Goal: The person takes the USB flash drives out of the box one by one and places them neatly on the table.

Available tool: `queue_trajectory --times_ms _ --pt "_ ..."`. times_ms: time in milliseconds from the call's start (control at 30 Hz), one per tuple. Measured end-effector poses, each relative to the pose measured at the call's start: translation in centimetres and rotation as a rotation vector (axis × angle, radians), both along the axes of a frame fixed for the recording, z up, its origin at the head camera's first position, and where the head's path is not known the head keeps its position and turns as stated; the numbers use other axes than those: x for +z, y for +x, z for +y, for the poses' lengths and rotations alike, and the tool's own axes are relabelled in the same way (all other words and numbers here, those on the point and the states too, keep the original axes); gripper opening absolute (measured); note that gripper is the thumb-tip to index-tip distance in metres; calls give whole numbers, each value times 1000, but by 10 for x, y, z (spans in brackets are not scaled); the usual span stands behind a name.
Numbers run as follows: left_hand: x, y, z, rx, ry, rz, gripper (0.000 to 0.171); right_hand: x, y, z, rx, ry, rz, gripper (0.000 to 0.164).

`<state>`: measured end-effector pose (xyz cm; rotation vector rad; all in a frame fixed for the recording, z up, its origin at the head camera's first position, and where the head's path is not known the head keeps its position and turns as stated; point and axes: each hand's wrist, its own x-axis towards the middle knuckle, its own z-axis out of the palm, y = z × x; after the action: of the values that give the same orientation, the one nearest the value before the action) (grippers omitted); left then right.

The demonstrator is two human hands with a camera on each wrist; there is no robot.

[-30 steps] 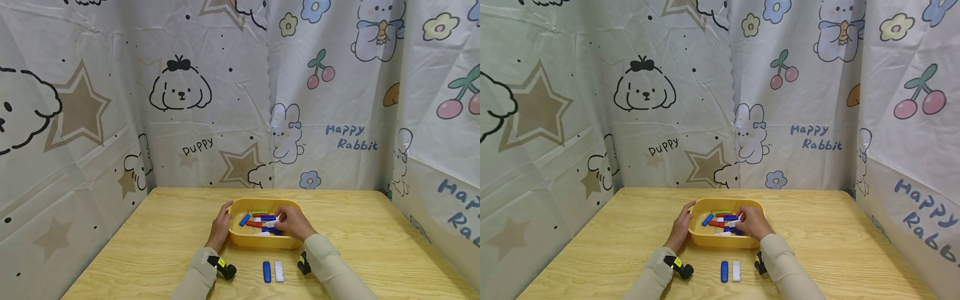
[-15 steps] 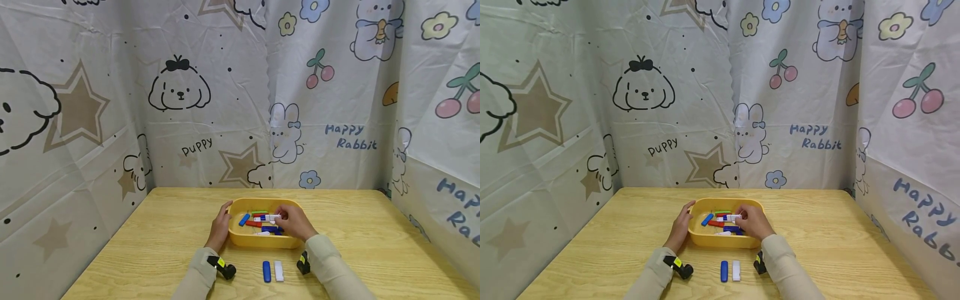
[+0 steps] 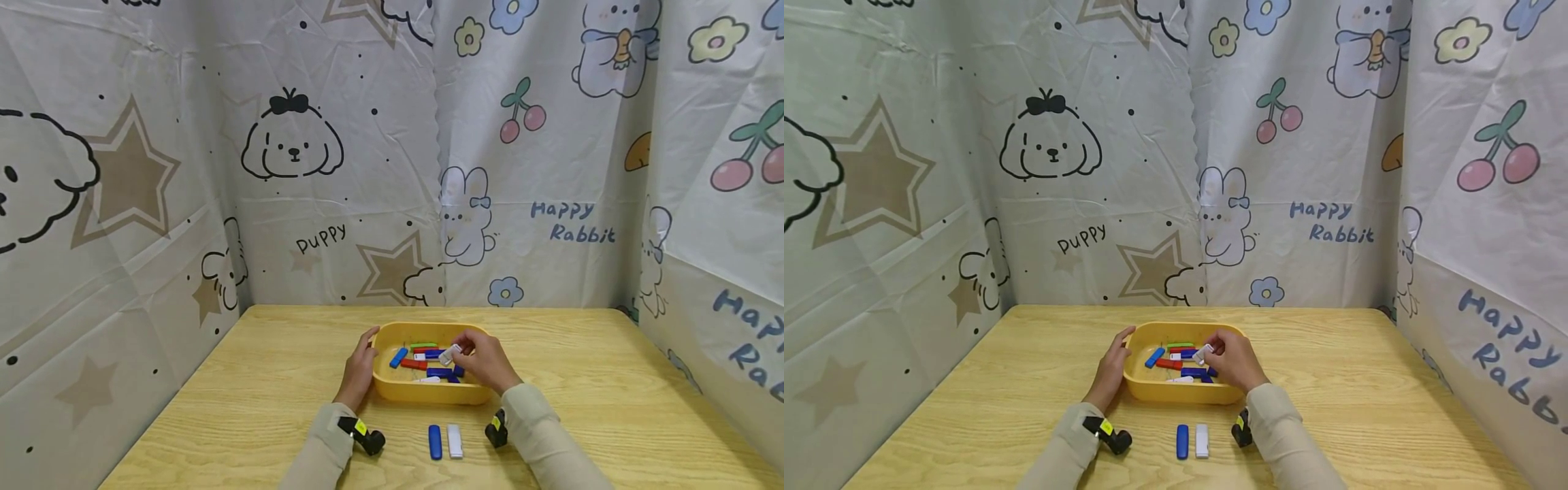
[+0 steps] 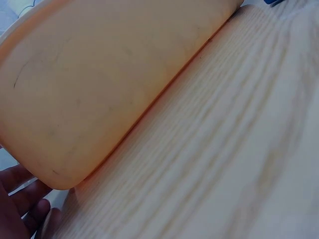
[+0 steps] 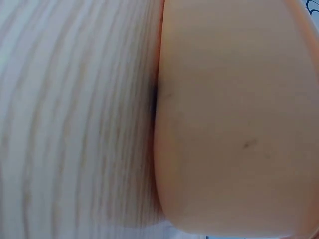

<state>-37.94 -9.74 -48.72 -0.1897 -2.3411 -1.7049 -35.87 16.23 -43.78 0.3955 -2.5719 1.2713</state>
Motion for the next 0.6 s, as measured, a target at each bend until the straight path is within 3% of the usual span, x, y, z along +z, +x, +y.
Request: queue_trajectory --times_ms 400,600 --pt "1 0 0 -6 8 -4 47 -1 1 -3 -13 37 45 7" --pt "1 0 -1 -11 22 -2 46 -2 1 -3 -40 58 83 19"
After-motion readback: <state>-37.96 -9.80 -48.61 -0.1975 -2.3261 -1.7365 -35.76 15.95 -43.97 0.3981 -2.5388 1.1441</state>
